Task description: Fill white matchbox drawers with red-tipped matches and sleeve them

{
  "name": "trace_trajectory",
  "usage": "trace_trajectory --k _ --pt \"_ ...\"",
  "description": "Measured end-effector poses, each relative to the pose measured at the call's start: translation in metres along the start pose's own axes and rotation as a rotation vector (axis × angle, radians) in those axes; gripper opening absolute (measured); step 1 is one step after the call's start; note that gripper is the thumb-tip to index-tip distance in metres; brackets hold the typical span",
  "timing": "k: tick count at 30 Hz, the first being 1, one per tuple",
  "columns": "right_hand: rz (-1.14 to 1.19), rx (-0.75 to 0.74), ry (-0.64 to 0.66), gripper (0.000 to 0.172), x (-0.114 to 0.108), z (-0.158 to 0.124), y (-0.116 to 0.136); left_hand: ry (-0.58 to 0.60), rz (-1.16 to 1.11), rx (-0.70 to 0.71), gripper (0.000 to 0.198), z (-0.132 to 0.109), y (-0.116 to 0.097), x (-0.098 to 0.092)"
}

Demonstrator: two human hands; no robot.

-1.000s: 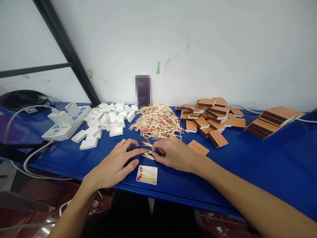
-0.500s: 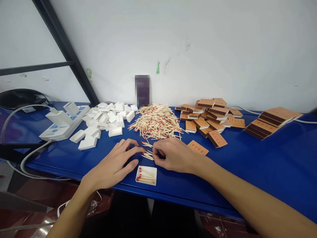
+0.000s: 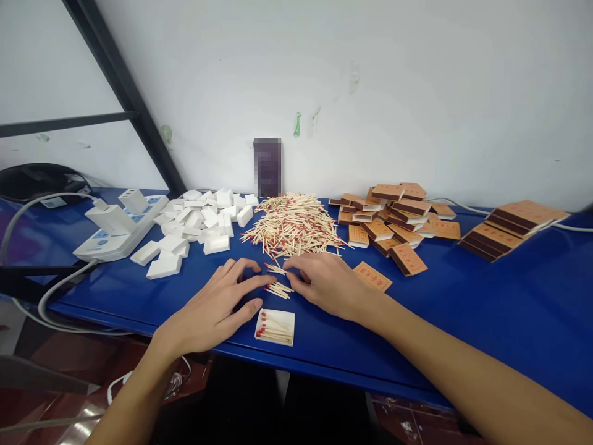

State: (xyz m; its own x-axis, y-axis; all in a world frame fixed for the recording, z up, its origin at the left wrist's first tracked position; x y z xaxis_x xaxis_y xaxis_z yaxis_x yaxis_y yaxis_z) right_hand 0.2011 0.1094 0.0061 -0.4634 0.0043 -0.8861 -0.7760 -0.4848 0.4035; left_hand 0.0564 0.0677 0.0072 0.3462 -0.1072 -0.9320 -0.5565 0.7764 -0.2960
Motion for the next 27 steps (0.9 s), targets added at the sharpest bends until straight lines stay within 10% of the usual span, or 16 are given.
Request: trace_trajectory --k 27 --pt "0.014 0.008 0.056 0.014 0.003 0.002 0.005 -0.059 0.101 -0.086 0.047 -0.003 0.012 0.002"
Point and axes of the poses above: each hand's wrist, its own z-axis towards the middle knuckle, its own x-axis out of the palm, y = z × x, the point moved 8 cm from there along z, towards the middle knuckle, and after that the axes turned 14 degrees about x, right-handed, at the moved point
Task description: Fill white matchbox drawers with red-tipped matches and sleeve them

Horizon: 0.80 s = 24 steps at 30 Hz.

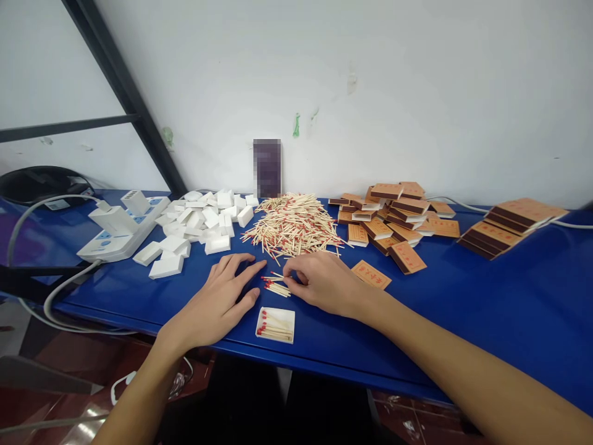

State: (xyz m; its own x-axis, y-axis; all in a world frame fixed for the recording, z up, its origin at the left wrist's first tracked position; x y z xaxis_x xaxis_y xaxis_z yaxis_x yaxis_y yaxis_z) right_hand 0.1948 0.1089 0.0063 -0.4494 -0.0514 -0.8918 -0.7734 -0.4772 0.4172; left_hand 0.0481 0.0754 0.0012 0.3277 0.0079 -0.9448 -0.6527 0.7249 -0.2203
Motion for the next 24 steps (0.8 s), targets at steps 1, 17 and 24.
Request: trace_trajectory --k 1,17,24 --pt "0.0 -0.001 0.012 0.015 -0.0007 -0.0008 0.0003 0.003 0.001 0.009 0.047 -0.0001 -0.0006 0.0002" --pt "-0.09 -0.043 0.054 0.009 -0.0046 -0.0065 0.0018 -0.059 -0.081 0.035 0.037 0.0001 -0.0072 -0.0087" --pt "-0.045 -0.057 0.038 0.011 -0.0014 -0.0064 0.0047 -0.011 -0.05 0.062 0.04 0.0006 -0.0096 -0.0058"
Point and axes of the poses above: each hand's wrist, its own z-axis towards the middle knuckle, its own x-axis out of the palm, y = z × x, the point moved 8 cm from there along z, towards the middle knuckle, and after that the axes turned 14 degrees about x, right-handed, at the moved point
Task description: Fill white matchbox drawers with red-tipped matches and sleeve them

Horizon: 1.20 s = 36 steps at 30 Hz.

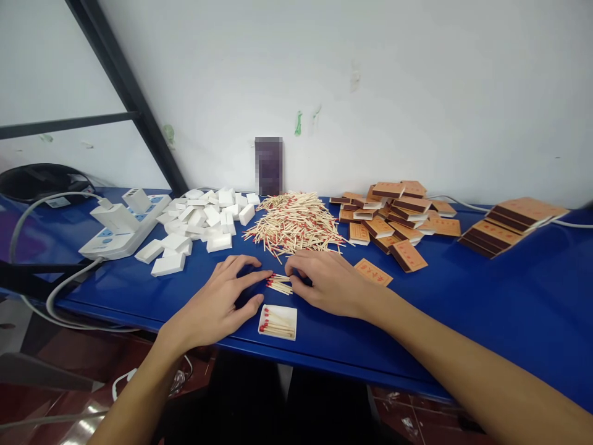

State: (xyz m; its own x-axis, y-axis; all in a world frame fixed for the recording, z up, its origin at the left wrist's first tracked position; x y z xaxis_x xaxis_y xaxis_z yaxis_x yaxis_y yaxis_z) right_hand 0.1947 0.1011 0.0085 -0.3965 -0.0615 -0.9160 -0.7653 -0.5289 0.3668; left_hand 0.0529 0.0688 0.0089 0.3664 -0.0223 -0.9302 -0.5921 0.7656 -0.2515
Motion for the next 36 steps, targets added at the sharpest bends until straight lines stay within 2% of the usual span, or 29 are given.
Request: trace_trajectory --k 6,9,18,23,29,33,36 --pt "0.031 0.046 0.016 0.023 -0.001 -0.002 0.002 -0.065 -0.026 -0.021 0.03 0.0 0.001 -0.005" --pt "0.042 0.04 0.022 0.022 0.0 -0.002 0.003 -0.083 -0.034 -0.005 0.027 0.0 -0.001 -0.006" --pt "0.086 -0.012 0.018 0.019 0.003 -0.002 0.005 -0.04 0.011 0.025 0.031 0.002 -0.004 -0.004" --pt "0.05 0.027 0.069 0.012 0.002 0.007 0.008 -0.037 0.012 0.007 0.031 0.003 0.0 -0.003" --pt "0.013 0.089 0.159 0.005 0.006 0.02 0.011 0.034 0.046 0.022 0.029 0.018 0.0 -0.002" --pt "0.02 0.083 0.14 0.001 0.005 0.019 0.011 0.092 0.09 0.03 0.022 0.03 -0.001 -0.001" --pt "0.018 0.053 0.124 0.006 0.005 0.015 0.011 0.127 0.085 0.037 0.017 0.036 -0.002 0.0"
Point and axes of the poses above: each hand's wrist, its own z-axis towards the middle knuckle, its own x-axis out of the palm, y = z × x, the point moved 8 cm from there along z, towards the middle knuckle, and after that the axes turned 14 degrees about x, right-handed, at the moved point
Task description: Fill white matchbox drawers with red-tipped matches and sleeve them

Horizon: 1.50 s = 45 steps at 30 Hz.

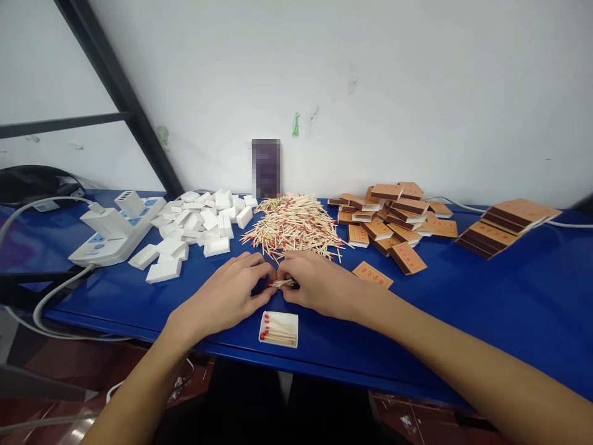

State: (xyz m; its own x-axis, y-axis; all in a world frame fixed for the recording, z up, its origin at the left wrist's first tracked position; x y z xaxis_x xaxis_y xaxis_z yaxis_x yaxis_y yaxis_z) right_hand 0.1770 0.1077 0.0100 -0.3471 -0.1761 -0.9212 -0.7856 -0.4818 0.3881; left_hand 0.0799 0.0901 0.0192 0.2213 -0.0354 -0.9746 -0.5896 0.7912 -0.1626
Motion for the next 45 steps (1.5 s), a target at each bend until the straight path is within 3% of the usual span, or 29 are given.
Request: trace_trajectory --k 13,29,37,42,45 --pt "0.094 -0.179 -0.182 0.019 -0.004 -0.009 0.001 0.283 -0.059 0.04 0.009 0.034 0.007 0.003" --pt "0.143 -0.203 -0.319 0.018 -0.005 -0.011 0.002 0.191 -0.103 0.082 0.007 0.03 0.006 -0.002" --pt "0.161 -0.14 -0.278 0.018 -0.015 -0.012 0.006 0.187 -0.109 0.112 0.008 0.031 0.001 -0.008" --pt "0.232 -0.095 -0.209 0.018 -0.025 -0.032 0.023 0.199 -0.098 0.112 0.008 0.016 -0.02 -0.025" --pt "0.266 -0.098 -0.134 0.018 -0.02 -0.047 0.031 0.228 -0.135 0.111 0.008 0.005 -0.033 -0.022"
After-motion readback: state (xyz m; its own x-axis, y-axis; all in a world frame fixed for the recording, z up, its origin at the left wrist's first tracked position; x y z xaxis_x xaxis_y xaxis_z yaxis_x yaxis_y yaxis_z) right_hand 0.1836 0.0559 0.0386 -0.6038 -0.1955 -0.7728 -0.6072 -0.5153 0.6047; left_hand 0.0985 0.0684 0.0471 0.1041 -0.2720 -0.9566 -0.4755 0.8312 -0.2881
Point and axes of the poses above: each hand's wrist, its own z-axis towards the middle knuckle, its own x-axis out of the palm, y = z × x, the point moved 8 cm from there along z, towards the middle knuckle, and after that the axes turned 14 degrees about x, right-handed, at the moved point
